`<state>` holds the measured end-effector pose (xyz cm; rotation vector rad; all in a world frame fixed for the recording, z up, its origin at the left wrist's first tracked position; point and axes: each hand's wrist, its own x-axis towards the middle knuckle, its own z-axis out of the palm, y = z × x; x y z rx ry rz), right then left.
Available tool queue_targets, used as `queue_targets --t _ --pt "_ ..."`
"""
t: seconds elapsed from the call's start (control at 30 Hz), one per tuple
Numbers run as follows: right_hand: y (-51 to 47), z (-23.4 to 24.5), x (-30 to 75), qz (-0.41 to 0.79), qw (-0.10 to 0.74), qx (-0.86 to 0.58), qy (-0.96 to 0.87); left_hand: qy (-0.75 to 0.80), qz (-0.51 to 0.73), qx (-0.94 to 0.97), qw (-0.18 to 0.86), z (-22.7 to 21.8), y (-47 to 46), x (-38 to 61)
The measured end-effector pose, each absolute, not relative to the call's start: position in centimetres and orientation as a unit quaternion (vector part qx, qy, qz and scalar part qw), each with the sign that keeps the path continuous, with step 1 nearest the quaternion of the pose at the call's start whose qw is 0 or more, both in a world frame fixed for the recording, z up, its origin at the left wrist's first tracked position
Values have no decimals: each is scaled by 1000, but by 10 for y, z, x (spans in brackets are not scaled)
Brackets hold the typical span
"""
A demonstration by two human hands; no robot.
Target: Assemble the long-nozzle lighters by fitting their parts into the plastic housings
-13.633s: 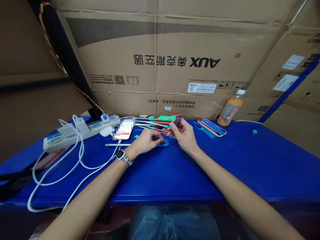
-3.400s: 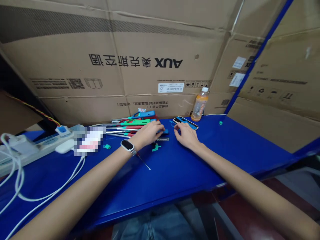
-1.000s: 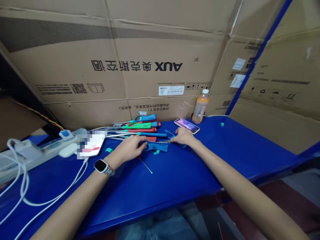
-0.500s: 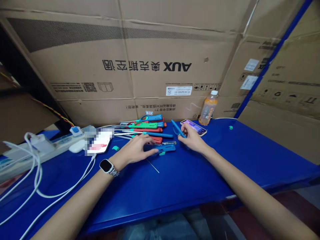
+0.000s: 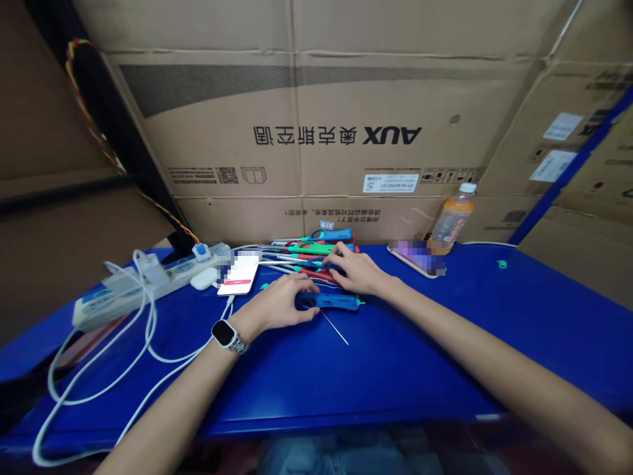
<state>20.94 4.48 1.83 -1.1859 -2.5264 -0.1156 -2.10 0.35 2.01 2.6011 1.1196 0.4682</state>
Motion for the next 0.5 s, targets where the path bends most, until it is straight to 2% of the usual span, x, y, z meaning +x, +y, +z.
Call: queue_targets --t 0.17,0.5 --pt "56 11 203 -96 167 -390 -900 396 182 883 175 18 1 -26" --pt "57 4 200 -77 220 -457 -858 396 187 873 214 14 3 -32"
